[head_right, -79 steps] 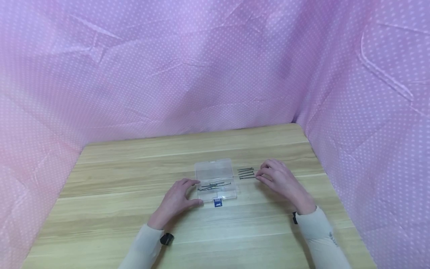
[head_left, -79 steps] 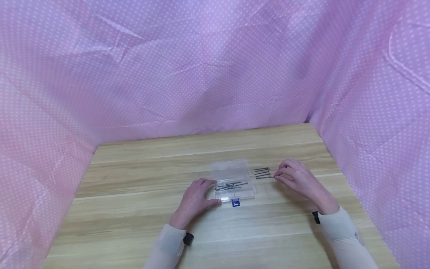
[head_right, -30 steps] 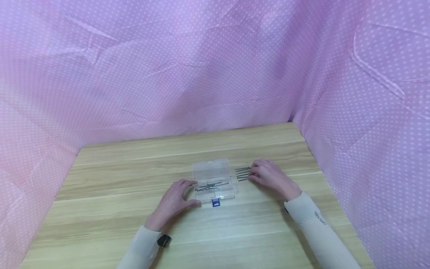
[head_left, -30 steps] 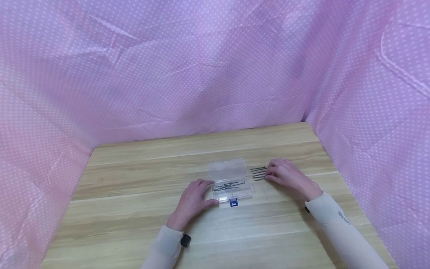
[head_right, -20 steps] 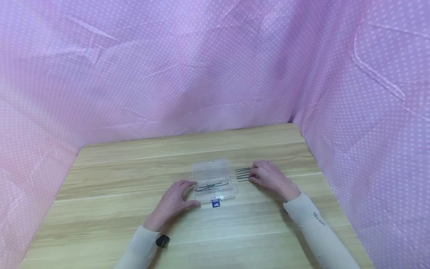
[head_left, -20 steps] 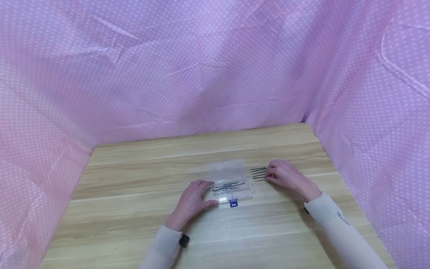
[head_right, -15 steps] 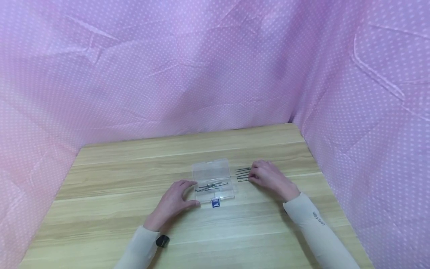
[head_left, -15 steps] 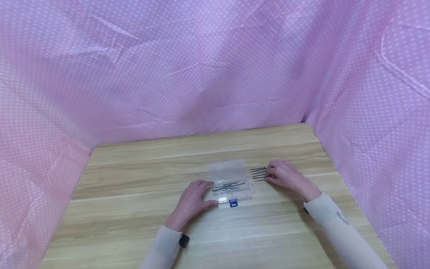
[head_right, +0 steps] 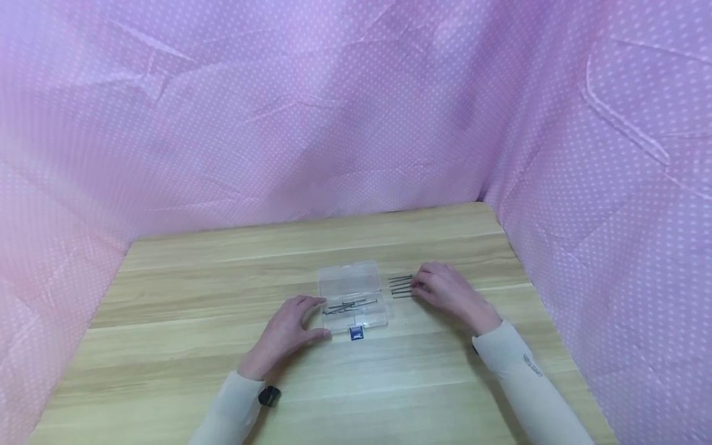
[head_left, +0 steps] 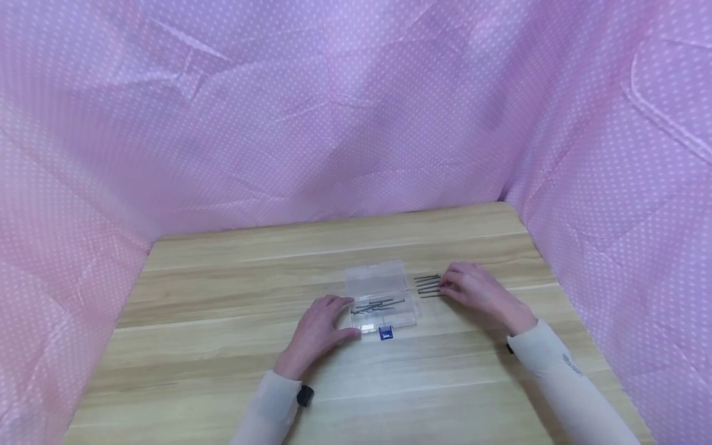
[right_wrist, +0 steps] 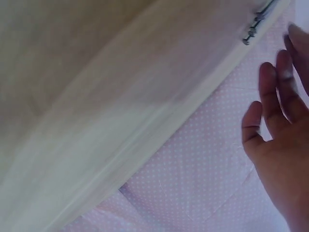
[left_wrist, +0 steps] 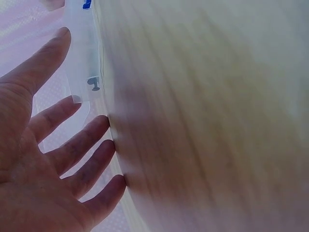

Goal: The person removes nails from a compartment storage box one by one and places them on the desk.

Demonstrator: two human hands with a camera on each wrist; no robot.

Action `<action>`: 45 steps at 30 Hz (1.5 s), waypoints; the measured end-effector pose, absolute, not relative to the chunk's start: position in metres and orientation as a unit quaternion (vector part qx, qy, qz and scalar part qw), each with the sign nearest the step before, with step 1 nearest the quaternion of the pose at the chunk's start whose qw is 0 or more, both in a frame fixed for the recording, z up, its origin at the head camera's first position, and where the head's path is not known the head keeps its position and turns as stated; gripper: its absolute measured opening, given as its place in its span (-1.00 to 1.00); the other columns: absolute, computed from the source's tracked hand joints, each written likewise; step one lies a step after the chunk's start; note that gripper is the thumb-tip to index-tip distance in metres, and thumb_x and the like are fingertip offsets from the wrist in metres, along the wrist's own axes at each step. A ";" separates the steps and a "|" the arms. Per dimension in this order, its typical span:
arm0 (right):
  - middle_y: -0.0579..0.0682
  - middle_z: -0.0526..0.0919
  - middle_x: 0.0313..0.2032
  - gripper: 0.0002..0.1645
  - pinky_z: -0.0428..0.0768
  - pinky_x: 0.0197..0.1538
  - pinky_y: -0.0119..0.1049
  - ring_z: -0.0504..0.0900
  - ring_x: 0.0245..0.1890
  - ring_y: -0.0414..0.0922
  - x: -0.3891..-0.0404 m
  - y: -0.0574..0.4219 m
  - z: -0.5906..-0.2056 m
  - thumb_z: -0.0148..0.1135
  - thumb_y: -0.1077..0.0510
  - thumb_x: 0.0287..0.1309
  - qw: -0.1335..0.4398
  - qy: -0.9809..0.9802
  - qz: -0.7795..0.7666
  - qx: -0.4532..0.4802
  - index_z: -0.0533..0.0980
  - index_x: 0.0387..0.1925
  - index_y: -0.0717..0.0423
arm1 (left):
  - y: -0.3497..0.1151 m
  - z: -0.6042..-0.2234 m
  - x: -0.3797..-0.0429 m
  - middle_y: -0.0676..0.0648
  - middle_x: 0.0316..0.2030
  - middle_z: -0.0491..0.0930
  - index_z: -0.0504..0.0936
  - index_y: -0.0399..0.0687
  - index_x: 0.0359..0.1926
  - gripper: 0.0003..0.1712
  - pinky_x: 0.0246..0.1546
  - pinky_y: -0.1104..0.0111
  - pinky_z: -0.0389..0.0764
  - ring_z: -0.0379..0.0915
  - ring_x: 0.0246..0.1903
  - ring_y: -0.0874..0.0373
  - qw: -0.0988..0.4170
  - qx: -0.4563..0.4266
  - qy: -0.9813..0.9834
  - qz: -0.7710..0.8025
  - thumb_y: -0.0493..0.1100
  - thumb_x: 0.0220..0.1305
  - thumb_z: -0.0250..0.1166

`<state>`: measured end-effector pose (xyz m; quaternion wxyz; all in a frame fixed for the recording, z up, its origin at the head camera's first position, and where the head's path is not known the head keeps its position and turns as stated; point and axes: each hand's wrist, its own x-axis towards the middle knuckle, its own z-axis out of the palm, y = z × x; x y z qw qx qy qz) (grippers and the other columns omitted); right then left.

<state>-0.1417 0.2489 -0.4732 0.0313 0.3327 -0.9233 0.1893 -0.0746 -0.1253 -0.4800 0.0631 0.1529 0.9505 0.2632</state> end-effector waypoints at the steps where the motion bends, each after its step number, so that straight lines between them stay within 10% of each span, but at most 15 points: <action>1: -0.08 0.68 -0.26 -0.89 0.63 -0.03 0.01 0.64 -0.19 -0.03 -0.140 0.249 -0.472 0.49 0.24 0.16 0.040 -0.922 0.195 0.333 0.71 -0.27 0.06 | -0.125 -0.480 -0.075 -0.16 0.24 0.56 0.56 -0.02 0.35 -0.15 0.30 -0.07 0.44 0.43 0.26 -0.16 0.062 0.153 0.950 0.263 0.24 0.11 0.54; 18: -0.07 0.68 -0.37 -0.77 0.64 -0.33 -0.15 0.62 -0.38 -0.12 -0.124 0.215 -0.466 0.56 0.31 -0.05 0.217 -0.858 0.270 0.378 0.71 -0.29 0.12 | -0.125 -0.480 -0.074 -0.16 0.22 0.56 0.57 -0.04 0.34 -0.15 0.28 -0.07 0.46 0.44 0.25 -0.15 0.061 0.152 0.950 0.267 0.21 0.09 0.57; 45: -0.19 0.55 -0.34 -0.89 0.48 -0.18 -0.25 0.47 -0.29 -0.19 -0.121 0.137 -0.462 0.53 0.18 0.16 0.085 -0.886 0.258 0.376 0.78 -0.24 -0.01 | -0.124 -0.479 -0.073 -0.17 0.19 0.58 0.58 -0.04 0.33 -0.18 0.23 -0.05 0.50 0.47 0.20 -0.15 0.058 0.153 0.952 0.260 0.18 0.11 0.57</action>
